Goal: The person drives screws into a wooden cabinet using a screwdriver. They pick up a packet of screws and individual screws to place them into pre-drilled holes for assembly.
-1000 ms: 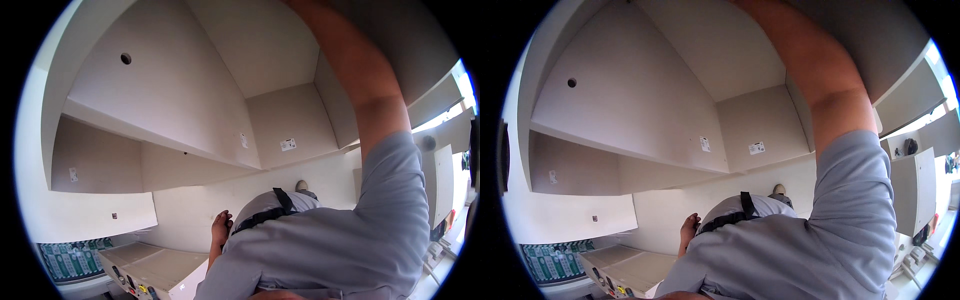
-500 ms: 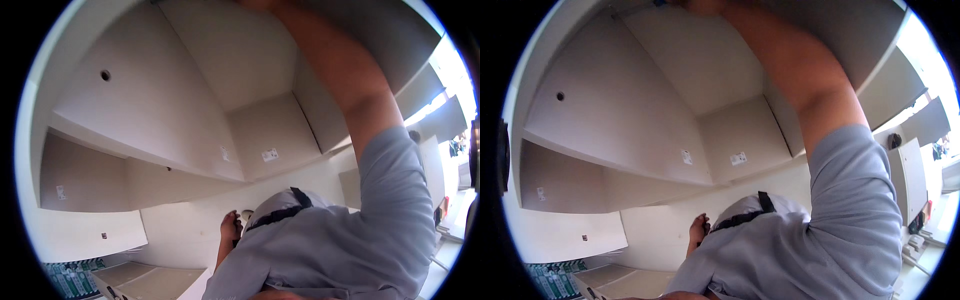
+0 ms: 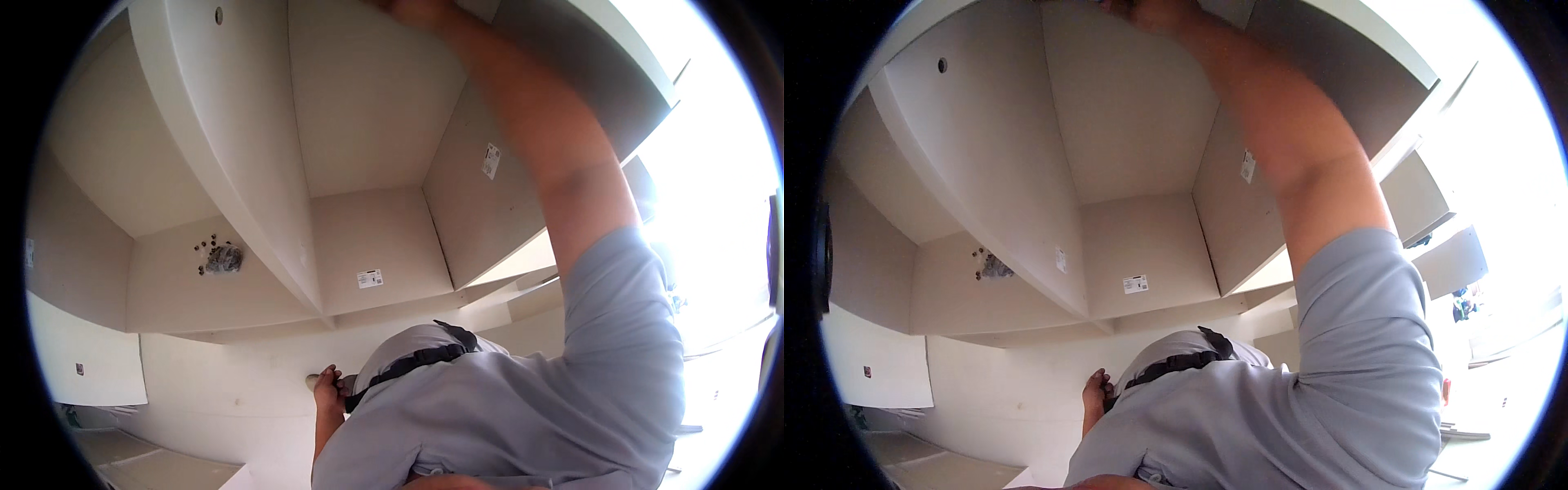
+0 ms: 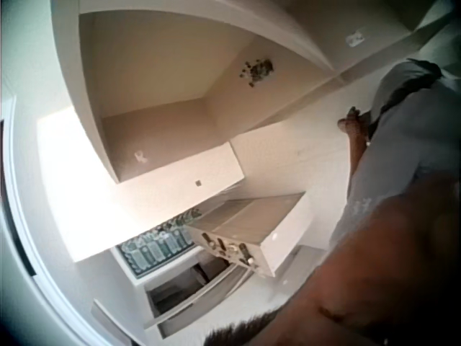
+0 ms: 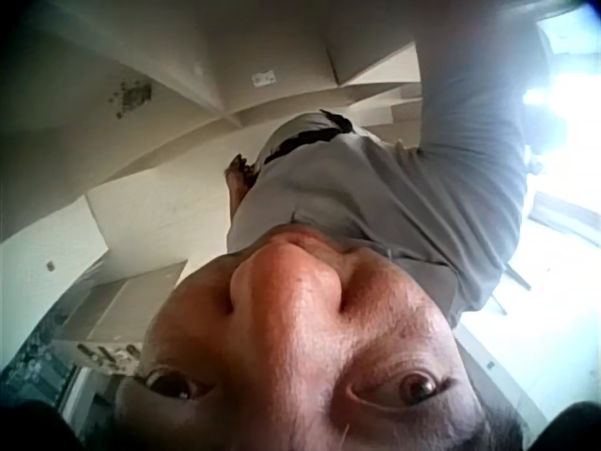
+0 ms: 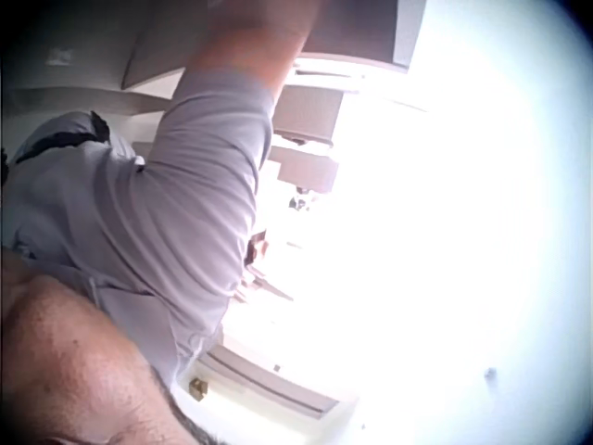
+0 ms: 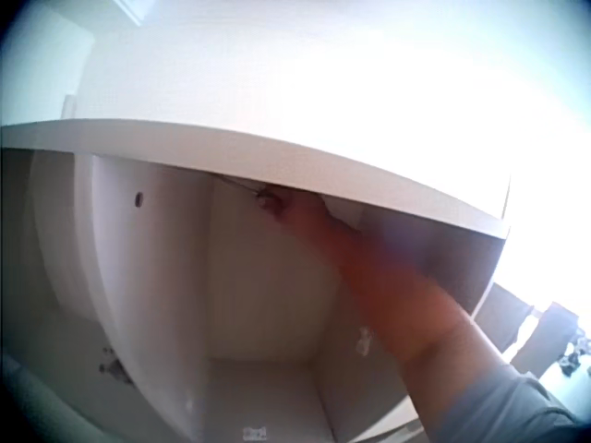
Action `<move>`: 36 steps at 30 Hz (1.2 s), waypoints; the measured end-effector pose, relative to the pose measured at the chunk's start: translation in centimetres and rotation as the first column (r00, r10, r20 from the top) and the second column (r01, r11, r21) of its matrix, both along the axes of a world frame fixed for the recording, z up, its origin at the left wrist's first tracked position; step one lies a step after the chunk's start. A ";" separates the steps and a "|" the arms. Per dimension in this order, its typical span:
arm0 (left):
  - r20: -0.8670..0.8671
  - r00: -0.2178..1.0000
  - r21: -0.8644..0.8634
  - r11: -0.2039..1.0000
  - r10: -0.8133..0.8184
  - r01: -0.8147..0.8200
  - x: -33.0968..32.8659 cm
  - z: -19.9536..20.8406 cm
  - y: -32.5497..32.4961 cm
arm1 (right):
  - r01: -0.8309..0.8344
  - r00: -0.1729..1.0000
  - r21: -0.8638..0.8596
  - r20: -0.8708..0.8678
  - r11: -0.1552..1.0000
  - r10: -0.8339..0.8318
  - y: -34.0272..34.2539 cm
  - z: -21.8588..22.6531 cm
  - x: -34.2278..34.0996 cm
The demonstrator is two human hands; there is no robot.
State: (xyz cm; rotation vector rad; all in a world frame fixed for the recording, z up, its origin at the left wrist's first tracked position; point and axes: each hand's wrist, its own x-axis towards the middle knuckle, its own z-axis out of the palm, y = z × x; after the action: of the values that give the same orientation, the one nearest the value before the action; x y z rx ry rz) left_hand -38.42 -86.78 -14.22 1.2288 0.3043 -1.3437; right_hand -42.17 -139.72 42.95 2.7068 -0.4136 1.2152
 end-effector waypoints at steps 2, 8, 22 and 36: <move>0.027 0.999 0.016 1.000 0.024 -0.024 -0.5 0.5 0.4 | 0.008 0.994 -0.363 0.109 0.932 0.034 0.1 -1.2 1.0; 0.057 0.994 -0.033 0.995 0.093 -0.091 -1.1 2.5 1.8 | -0.057 0.996 0.008 0.064 0.998 0.057 1.2 -1.7 0.9; 0.160 0.987 -0.218 0.976 0.019 0.016 -1.9 12.2 -2.1 | -0.144 0.968 0.865 0.223 0.480 -0.111 16.4 -20.8 -2.9; 0.358 0.898 -0.264 0.895 -0.256 0.361 -3.6 19.3 5.0 | 0.294 0.738 0.825 -0.517 0.483 0.434 38.8 -31.4 -24.3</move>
State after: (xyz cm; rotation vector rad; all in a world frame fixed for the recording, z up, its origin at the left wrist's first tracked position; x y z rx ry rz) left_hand -41.98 -81.76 5.08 1.2179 -0.3486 -1.3747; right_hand -66.44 -100.93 11.54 3.7439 -1.0307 -0.3082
